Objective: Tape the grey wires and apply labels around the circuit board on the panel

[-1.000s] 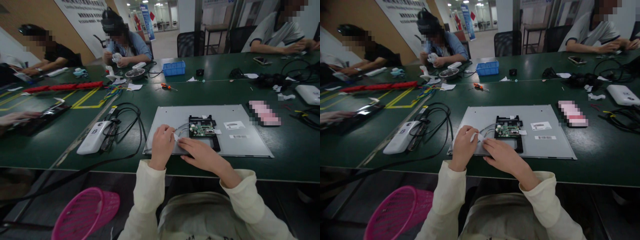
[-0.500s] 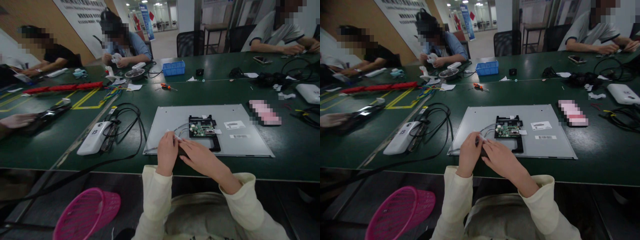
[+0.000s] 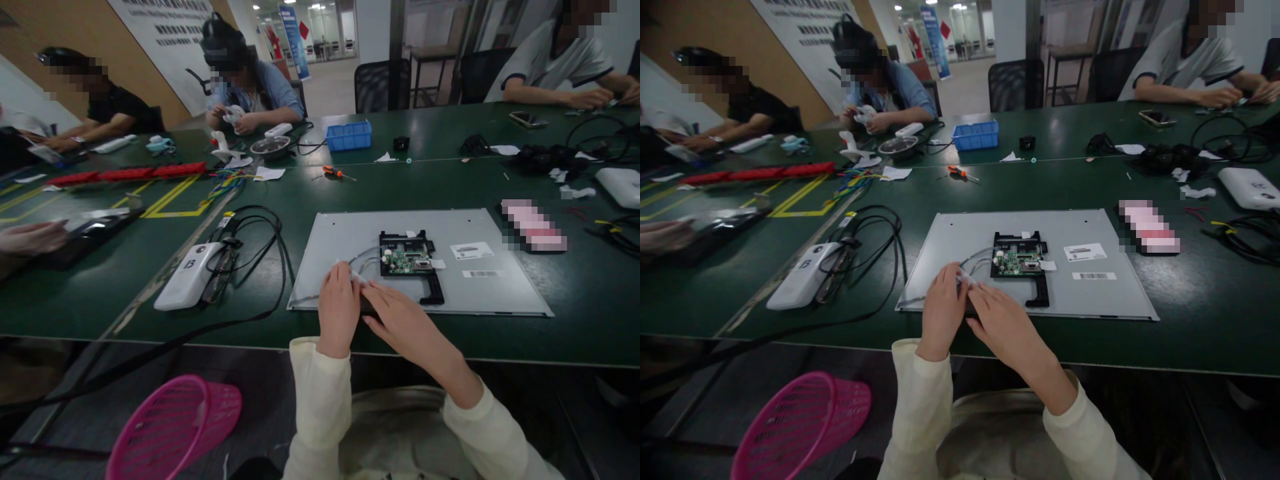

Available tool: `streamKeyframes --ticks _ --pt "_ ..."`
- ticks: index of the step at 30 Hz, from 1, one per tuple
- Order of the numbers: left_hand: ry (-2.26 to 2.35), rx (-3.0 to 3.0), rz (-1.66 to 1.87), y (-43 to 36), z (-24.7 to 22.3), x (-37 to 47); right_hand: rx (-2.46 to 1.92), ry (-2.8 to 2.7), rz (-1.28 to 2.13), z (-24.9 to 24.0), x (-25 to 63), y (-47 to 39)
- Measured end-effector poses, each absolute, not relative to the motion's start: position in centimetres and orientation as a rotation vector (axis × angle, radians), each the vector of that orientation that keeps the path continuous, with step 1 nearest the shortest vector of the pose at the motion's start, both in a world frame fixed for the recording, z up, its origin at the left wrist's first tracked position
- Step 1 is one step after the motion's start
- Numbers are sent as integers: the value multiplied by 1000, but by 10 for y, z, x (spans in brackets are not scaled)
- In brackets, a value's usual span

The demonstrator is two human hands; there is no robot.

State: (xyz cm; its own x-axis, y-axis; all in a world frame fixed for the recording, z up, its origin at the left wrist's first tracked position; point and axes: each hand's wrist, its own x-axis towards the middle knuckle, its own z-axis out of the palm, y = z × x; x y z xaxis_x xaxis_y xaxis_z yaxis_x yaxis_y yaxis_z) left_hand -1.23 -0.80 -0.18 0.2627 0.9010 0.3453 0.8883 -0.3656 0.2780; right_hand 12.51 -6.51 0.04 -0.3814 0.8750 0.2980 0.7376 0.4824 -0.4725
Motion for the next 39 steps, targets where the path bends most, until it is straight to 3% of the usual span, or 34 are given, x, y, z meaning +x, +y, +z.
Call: streamKeyframes --ticks 19,28,39 --pt "1768 2365 810 -6 -6 -17 -1314 -2164 382 -8 127 -65" --pt "1627 2481 1041 -16 2 -15 -1248 -1961 459 -5 133 -69" --pt "1709 2749 553 -24 7 -12 -1224 -1790 392 -5 137 -73"
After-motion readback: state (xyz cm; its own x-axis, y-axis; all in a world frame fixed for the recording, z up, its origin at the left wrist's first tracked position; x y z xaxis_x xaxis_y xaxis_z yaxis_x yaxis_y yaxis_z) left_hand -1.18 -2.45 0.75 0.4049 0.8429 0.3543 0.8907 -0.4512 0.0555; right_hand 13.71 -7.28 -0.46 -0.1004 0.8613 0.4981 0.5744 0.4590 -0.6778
